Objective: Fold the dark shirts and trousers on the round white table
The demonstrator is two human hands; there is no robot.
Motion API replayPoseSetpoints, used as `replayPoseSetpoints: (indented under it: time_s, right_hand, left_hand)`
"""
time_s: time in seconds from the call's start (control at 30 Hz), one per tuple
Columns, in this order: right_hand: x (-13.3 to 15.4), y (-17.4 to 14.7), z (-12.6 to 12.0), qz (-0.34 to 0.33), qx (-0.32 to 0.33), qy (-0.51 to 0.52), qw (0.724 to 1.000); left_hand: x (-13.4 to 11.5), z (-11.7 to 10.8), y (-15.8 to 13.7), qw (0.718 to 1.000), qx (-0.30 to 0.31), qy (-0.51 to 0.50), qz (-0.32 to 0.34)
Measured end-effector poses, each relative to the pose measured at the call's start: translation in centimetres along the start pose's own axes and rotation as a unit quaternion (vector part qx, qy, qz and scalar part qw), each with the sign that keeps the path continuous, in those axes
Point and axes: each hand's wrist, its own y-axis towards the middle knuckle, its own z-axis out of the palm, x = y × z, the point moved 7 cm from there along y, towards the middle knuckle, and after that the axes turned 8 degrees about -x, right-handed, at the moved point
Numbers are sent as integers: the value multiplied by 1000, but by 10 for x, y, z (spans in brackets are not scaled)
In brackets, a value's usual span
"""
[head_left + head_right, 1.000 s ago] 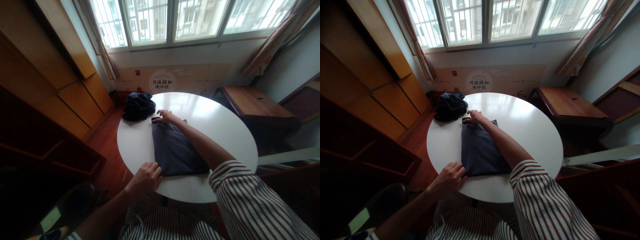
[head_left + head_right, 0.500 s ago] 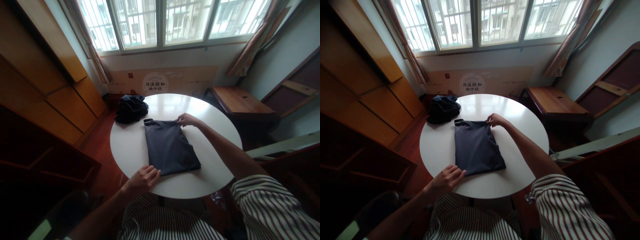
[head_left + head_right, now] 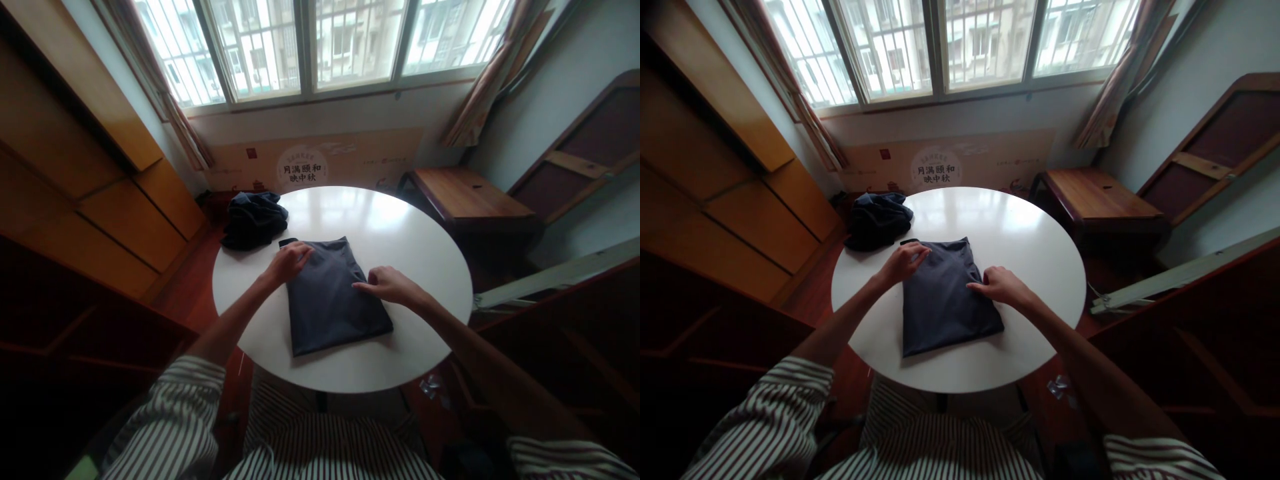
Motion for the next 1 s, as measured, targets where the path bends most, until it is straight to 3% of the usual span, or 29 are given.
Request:
replayPoseSetpoints:
  time_s: [0.1,0.2,0.43,0.57,0.63,0.7,0.77,0.9,1.0]
  right_hand:
    - [-2,-25,-1,-28,-38,43,998]
    - [-6,-39,0,-31,-84,103,991]
    - [-13,-58,13,-23,-113,176,978]
    - [-16,-60,13,-21,-111,156,981]
    - [-15,-59,6,-19,-143,119,982]
    - [-6,-60,-7,-38,-205,79,975]
    - [12,-62,-16,-101,-242,58,963]
    - [50,-73,-2,-285,-156,36,945]
    - [45,-85,16,-334,-98,1,937]
  left_hand:
    - [5,22,46,998,3,-48,-43]
    - [-3,42,65,997,12,-66,-41]
    - [-7,59,76,997,20,-74,-28]
    - [-11,57,76,998,30,-59,-7]
    - [-16,57,72,998,36,-49,10]
    - [-22,58,59,998,43,-38,28]
    - [-28,62,35,997,54,-29,47]
    - [-41,72,-50,981,135,56,130]
    - [-42,66,-118,959,205,103,164]
